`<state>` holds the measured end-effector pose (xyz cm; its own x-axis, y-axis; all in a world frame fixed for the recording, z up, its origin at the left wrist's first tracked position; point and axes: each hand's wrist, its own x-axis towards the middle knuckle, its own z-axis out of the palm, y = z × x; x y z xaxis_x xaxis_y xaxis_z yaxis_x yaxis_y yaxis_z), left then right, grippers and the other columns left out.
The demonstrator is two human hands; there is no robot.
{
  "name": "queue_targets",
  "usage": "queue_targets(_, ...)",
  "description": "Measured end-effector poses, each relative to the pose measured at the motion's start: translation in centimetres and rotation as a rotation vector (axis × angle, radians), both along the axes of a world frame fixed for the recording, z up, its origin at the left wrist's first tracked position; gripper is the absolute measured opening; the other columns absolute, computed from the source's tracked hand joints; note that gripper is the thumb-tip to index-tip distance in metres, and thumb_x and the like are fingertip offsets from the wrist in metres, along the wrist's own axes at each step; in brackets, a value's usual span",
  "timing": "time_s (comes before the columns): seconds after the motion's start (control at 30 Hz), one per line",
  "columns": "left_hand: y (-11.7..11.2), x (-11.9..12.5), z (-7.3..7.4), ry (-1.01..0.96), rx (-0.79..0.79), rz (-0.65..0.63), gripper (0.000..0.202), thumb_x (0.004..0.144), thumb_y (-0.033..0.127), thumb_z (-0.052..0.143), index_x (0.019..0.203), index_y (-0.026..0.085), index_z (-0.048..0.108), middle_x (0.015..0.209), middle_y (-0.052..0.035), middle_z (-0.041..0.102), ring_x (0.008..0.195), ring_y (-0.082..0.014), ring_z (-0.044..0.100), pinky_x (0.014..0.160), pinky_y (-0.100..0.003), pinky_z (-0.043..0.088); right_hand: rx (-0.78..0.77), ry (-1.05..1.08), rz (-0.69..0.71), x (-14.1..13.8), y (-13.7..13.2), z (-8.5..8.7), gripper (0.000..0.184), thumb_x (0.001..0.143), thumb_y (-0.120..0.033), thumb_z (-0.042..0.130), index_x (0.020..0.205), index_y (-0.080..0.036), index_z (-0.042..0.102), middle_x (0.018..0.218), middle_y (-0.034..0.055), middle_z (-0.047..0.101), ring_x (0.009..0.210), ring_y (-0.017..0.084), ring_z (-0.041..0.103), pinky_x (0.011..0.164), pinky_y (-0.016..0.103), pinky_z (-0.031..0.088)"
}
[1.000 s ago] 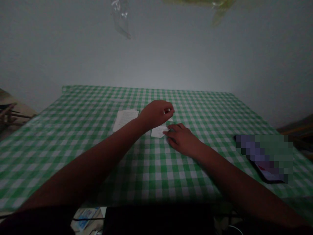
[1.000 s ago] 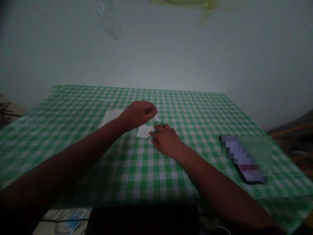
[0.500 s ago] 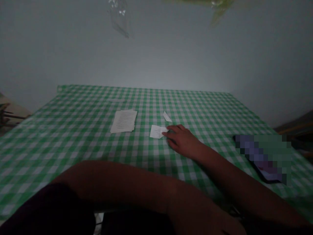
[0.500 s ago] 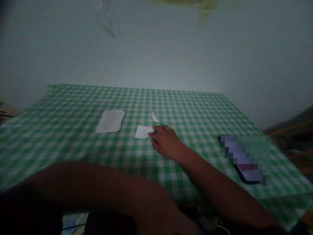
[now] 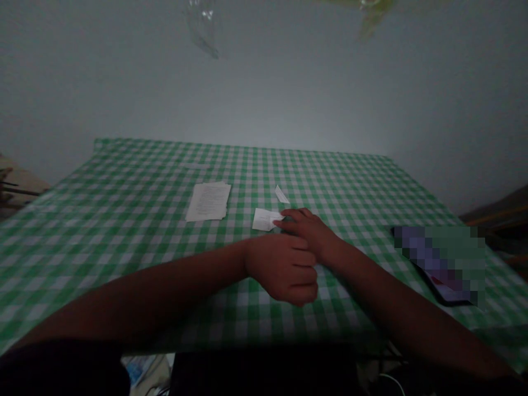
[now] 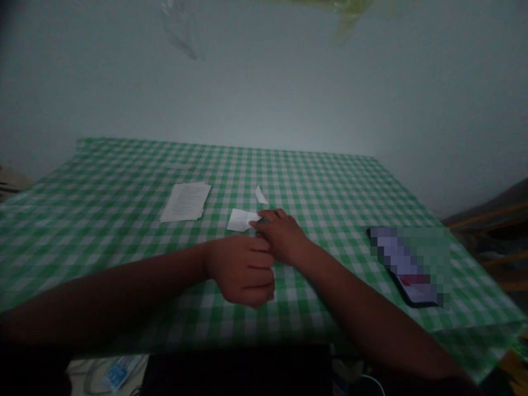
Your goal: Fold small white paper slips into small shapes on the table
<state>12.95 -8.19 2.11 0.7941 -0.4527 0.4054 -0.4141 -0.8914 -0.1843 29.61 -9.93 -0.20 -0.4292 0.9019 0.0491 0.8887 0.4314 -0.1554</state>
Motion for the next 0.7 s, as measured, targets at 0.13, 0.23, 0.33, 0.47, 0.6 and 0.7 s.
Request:
queue_targets(0.13,3.8,-2.0,-0.2,-0.105,0.108,0.242,0.024,0.094,0.028,0.051,0.074,0.021,0.064,0.069,-0.0023,0.063,0.067,-0.0154,0.055,0.063,-0.034,0.043,-0.006,0.012,-0.007,-0.1,0.0,0.1,0.034,0.091,-0.031,0.055,0.123,-0.024,0.067,0.142,0.0089,0.052,0.122,0.031,0.047,0.097,0.045,0.045)
queue_targets(0.23,6.1,-3.5,-0.1,0.0,0.061,0.535,0.027,0.095,0.03,0.048,0.077,0.018,0.064,0.071,-0.0036,0.062,0.07,-0.0158,0.057,0.065,-0.031,0.043,0.004,0.013,-0.014,-0.3,-0.1,0.4,0.038,0.094,-0.031,0.051,0.128,-0.024,0.064,0.142,0.0099,0.051,0.123,0.031,0.047,0.098,0.047,0.045)
queue_targets(0.33,7.4,-4.9,-0.5,0.122,-0.138,0.835,0.023,0.094,0.026,0.046,0.086,0.016,0.065,0.082,-0.0056,0.064,0.079,-0.0177,0.06,0.071,-0.031,0.047,-0.003,0.001,-0.01,-0.4,-0.2,0.6,0.043,0.096,-0.031,0.047,0.137,-0.026,0.058,0.145,0.0099,0.049,0.125,0.032,0.046,0.097,0.048,0.045)
queue_targets(0.47,7.3,-6.3,-1.5,0.233,-0.442,0.986,0.025,0.088,0.025,0.056,0.111,0.017,0.062,0.11,-0.0079,0.063,0.103,-0.0214,0.06,0.09,-0.035,0.049,-0.007,-0.022,-0.012,-0.5,-0.3,0.6,0.043,0.097,-0.032,0.047,0.139,-0.026,0.057,0.147,0.0112,0.048,0.125,0.033,0.046,0.097,0.048,0.044)
queue_targets(0.6,6.7,-6.3,-2.1,0.141,-0.548,1.005,0.021,0.09,0.026,0.056,0.106,0.016,0.065,0.108,-0.0087,0.064,0.107,-0.022,0.059,0.098,-0.038,0.047,0.0,-0.033,-0.007,-0.6,-0.4,0.5,0.044,0.097,-0.032,0.047,0.139,-0.025,0.056,0.146,0.012,0.048,0.124,0.032,0.047,0.097,0.048,0.044)
queue_targets(0.7,6.8,-6.0,-2.6,0.104,-0.563,0.932,0.024,0.089,0.028,0.059,0.109,0.017,0.065,0.115,-0.0088,0.064,0.114,-0.0227,0.056,0.103,-0.04,0.044,0.007,-0.034,-0.011,-0.8,-0.5,0.5,0.044,0.097,-0.033,0.047,0.139,-0.024,0.056,0.146,0.0121,0.048,0.124,0.033,0.046,0.098,0.048,0.045)
